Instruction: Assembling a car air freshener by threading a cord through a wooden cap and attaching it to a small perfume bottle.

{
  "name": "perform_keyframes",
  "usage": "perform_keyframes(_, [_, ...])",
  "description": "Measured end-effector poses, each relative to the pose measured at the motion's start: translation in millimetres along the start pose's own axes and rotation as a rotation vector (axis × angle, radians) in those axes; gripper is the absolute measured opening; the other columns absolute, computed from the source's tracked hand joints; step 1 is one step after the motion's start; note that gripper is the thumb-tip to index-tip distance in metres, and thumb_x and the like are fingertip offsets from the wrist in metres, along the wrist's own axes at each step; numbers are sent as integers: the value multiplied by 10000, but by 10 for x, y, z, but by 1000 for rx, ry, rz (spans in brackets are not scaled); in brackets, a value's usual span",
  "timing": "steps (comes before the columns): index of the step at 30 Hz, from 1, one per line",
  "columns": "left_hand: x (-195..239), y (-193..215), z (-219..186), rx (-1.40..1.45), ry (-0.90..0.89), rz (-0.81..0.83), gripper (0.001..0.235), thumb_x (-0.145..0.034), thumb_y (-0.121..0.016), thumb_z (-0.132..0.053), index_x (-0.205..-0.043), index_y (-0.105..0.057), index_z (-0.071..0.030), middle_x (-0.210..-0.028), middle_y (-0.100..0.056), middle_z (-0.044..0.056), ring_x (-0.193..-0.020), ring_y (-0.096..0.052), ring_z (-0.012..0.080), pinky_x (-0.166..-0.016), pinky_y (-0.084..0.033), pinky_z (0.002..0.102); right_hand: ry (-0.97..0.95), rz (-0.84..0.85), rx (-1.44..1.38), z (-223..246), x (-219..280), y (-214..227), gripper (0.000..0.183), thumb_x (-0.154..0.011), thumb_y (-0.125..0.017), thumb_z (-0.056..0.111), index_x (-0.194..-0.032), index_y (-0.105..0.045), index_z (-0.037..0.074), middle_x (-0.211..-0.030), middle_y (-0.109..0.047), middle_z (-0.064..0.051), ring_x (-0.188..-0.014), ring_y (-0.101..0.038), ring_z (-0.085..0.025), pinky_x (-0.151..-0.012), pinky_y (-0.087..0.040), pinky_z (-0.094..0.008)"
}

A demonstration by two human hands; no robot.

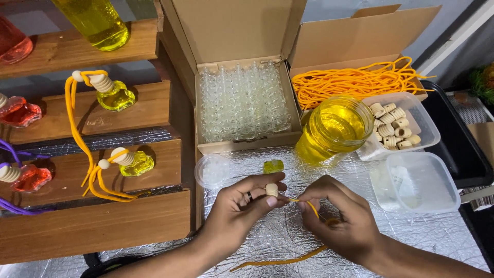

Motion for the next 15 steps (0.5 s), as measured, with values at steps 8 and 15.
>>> perform_keyframes(8, [0,-83,45,97,-87,105,234,-1005,-578,-80,-1219,-627,-1,-1249,-731,182,-1067,-743,273,-1016,-611,411,-86,12,-51,-173,86,-53,83,-858,-737,59,-894,-685,112,-779,-592,3,-686,-602,-98,-578,-470,-221])
perform_keyframes(15, [1,-108,50,80,-6,100,232,-1001,-583,-104,-1202,-639,-2,-1215,-749,179,-1066,-751,266,-980,-646,400,64,15,28,25,27,-59,105,-866,-731,48,-884,-637,91,-746,-573,-2,-687,-589,-125,-563,-457,-235])
Point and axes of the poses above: each hand's wrist, its own x-axis away from the middle knuckle, its own y-axis out of the back of the hand, z = x × y, the point moved 10 cm from there along -x, towards the middle knuckle
